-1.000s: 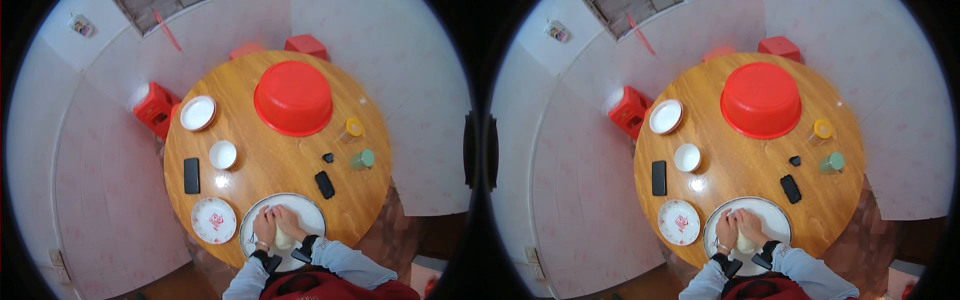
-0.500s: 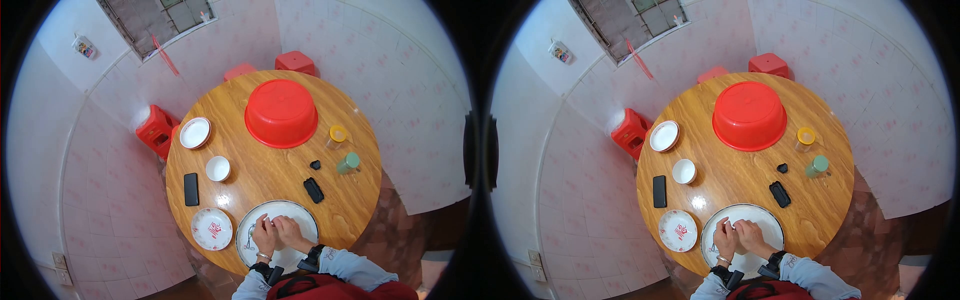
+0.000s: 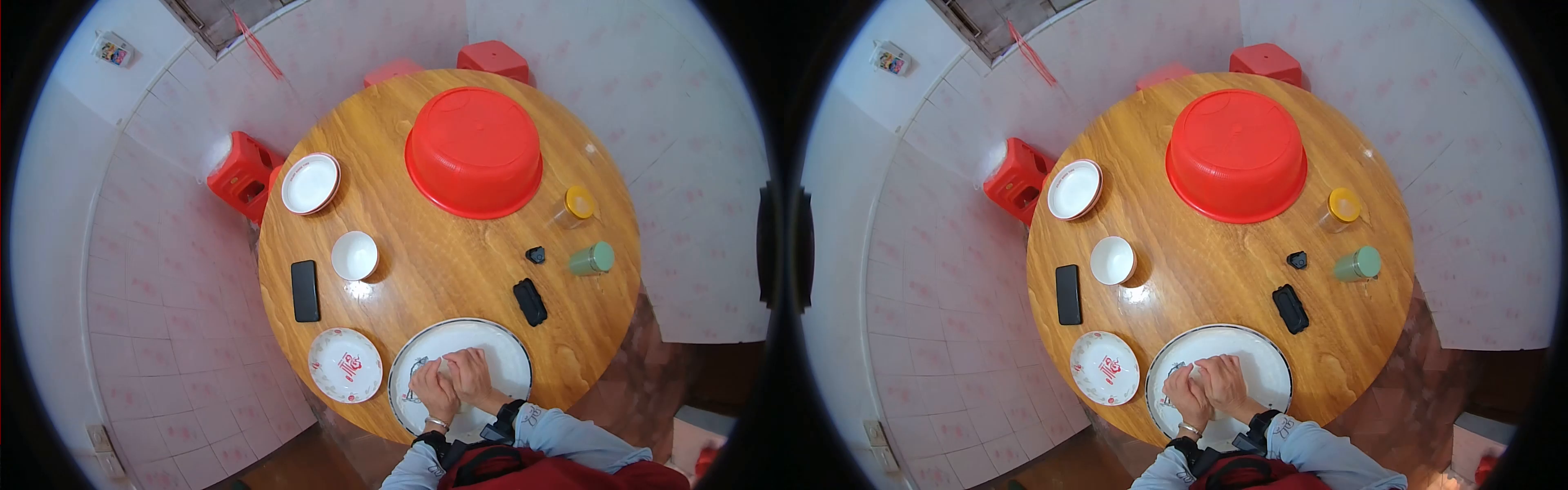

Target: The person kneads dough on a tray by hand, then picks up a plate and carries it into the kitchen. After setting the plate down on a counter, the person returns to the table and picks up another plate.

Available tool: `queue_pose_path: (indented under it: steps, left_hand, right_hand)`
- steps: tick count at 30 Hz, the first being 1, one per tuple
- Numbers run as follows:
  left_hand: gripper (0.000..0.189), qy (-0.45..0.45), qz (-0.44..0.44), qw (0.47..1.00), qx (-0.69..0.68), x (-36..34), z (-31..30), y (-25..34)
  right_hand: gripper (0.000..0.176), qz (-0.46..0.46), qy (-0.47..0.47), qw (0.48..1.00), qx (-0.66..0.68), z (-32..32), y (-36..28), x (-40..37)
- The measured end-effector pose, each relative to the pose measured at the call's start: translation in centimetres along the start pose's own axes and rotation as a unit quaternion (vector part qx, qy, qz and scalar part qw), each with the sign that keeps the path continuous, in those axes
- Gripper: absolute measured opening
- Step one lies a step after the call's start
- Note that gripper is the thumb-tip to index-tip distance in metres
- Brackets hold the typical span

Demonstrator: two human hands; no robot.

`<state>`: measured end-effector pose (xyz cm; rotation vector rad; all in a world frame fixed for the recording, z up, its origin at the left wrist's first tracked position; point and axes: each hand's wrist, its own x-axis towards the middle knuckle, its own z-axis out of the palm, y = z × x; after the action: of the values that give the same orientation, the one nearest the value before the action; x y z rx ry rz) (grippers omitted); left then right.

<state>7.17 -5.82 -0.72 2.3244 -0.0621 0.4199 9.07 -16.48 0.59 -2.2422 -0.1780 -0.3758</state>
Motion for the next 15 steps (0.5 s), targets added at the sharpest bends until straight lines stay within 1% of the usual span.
queue_pose_path:
  steps: [2, 4, 5, 7, 8, 9, 11, 12, 13, 15]
  left_hand:
    - [0.028, -0.009, -0.014, 1.000, -0.001, 1.2, 0.7, -0.6]
    - [0.029, -0.059, -0.034, 0.998, -0.016, 2.4, 0.8, -1.0]
    - [0.029, -0.061, -0.041, 0.997, -0.013, 2.9, 1.0, -1.2]
    - [0.030, -0.116, -0.043, 0.992, -0.005, 4.0, 1.3, -1.7]
    - [0.029, -0.135, -0.044, 0.990, -0.004, 4.5, 1.3, -1.8]
    - [0.029, -0.137, -0.045, 0.990, -0.002, 5.0, 1.6, -2.0]
    - [0.028, -0.137, -0.044, 0.990, 0.011, 5.9, 2.2, -2.4]
    - [0.029, -0.164, -0.060, 0.985, 0.017, 6.2, 2.5, -2.7]
    - [0.029, -0.162, -0.058, 0.985, 0.018, 6.8, 2.5, -2.6]
    - [0.034, -0.260, -0.125, 0.958, -0.004, 7.4, 2.1, -2.5]
  right_hand:
    - [0.016, 0.004, -0.007, 1.000, -0.006, 0.7, 0.9, 1.1]
    - [0.011, 0.040, -0.028, 0.999, 0.024, 1.2, 1.5, 1.9]
    - [0.011, 0.043, -0.033, 0.998, 0.027, 1.5, 1.8, 2.2]
    - [0.010, 0.089, -0.023, 0.993, 0.079, 2.0, 2.3, 2.9]
    - [0.009, 0.080, -0.005, 0.995, 0.058, 2.4, 2.6, 3.3]
    - [0.009, 0.082, -0.006, 0.995, 0.059, 2.8, 3.1, 3.3]
    - [0.014, 0.119, -0.022, 0.992, 0.030, 3.6, 4.1, 3.0]
    - [0.020, 0.176, -0.079, 0.981, 0.025, 3.6, 4.4, 3.2]
    - [0.020, 0.175, -0.077, 0.981, 0.026, 3.5, 4.6, 3.4]
    - [0.023, 0.220, -0.105, 0.970, 0.007, 3.5, 4.8, 3.4]
